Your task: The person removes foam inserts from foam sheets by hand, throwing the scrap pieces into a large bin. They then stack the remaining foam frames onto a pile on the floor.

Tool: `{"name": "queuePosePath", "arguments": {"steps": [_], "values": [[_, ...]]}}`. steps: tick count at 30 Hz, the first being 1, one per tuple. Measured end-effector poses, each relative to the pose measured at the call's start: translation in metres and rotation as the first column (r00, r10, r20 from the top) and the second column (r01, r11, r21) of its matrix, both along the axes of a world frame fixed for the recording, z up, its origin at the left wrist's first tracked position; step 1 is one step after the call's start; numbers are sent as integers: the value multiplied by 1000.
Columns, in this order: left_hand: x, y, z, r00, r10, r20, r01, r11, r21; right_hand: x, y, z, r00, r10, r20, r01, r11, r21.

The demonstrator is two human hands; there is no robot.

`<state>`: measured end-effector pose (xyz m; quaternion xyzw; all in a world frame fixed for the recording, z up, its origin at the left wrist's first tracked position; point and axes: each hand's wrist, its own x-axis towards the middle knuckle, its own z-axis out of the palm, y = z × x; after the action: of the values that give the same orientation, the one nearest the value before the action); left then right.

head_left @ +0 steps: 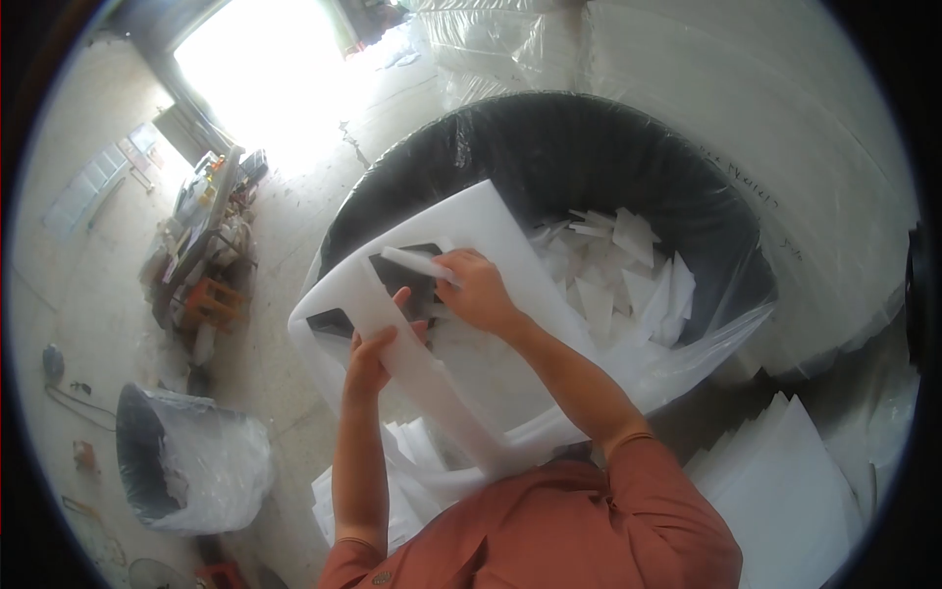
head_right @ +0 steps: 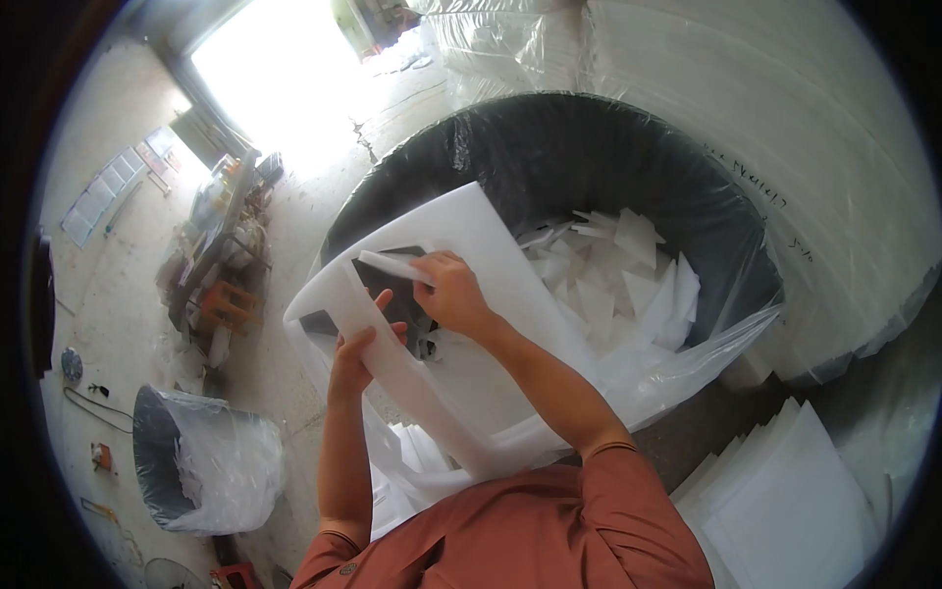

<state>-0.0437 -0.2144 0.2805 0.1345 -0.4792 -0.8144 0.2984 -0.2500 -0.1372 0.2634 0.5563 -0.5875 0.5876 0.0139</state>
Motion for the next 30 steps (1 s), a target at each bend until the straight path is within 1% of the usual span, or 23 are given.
{"name": "queuePosePath", "arguments": {"steps": [1,2,3,5,6,7,9,10,11,12,13,16,17,18,20,21,22,24,25,27,28,29,30], "values": [[5,-5,2,1000,24,13,-24,999,-26,-7,12,3,953,92,290,-97,995,5],[12,-11,3,998,51,33,-50,998,-43,-16,29,0,812,163,561,-194,981,-6],[20,-15,3,995,82,56,-79,995,-53,-36,36,-12,659,216,721,-129,976,-174],[31,-22,11,993,103,65,-97,991,-87,-85,50,-23,459,284,842,27,943,-333],[35,-26,18,992,108,71,-100,989,-105,-101,63,-25,442,280,852,79,934,-348],[40,-30,25,994,95,55,-89,990,-108,-115,70,-52,630,67,774,82,985,-152],[49,-44,32,997,64,36,-59,990,-131,-132,75,-132,877,-288,386,212,951,227],[51,-51,37,998,59,32,-54,990,-129,-118,90,-148,748,-167,642,-99,929,356],[52,-57,45,998,55,24,-52,990,-131,-99,107,-162,520,-111,847,-419,831,366],[55,-62,48,998,56,24,-52,990,-129,-85,116,-171,556,-70,828,-598,658,458],[59,-67,49,999,49,23,-47,993,-109,-69,128,-172,430,42,902,-726,609,318],[70,-83,48,999,40,21,-38,997,-73,-28,133,-189,709,-41,704,-516,651,557],[72,-88,46,999,36,19,-35,997,-74,-17,137,-188,845,-88,528,-329,693,642],[72,-92,44,999,31,17,-30,997,-75,-12,139,-189,733,-23,680,-474,700,534],[72,-101,40,990,108,87,-104,993,-50,-8,139,-190,432,111,895,-689,682,247],[73,-106,39,981,149,124,-145,989,-40,-3,143,-188,405,118,907,-699,679,223],[69,-107,40,940,231,251,-209,971,-112,3,148,-184,378,128,917,-710,676,198],[60,-111,38,784,401,473,-305,914,-269,12,156,-181,308,114,945,-721,676,153],[59,-119,22,584,680,443,-405,717,-568,14,163,-183,263,87,961,-719,682,135],[59,-108,-9,427,894,139,-346,304,-888,22,171,-182,194,26,981,-694,710,119],[52,-90,-21,367,929,-46,-275,62,-959,25,176,-178,169,-10,986,-673,729,123],[44,-49,-15,467,883,51,-260,192,-946,29,182,-175,141,-49,989,-651,748,130],[41,-7,-12,521,804,287,-98,390,-915,32,187,-173,118,-63,991,-648,751,125]]}}
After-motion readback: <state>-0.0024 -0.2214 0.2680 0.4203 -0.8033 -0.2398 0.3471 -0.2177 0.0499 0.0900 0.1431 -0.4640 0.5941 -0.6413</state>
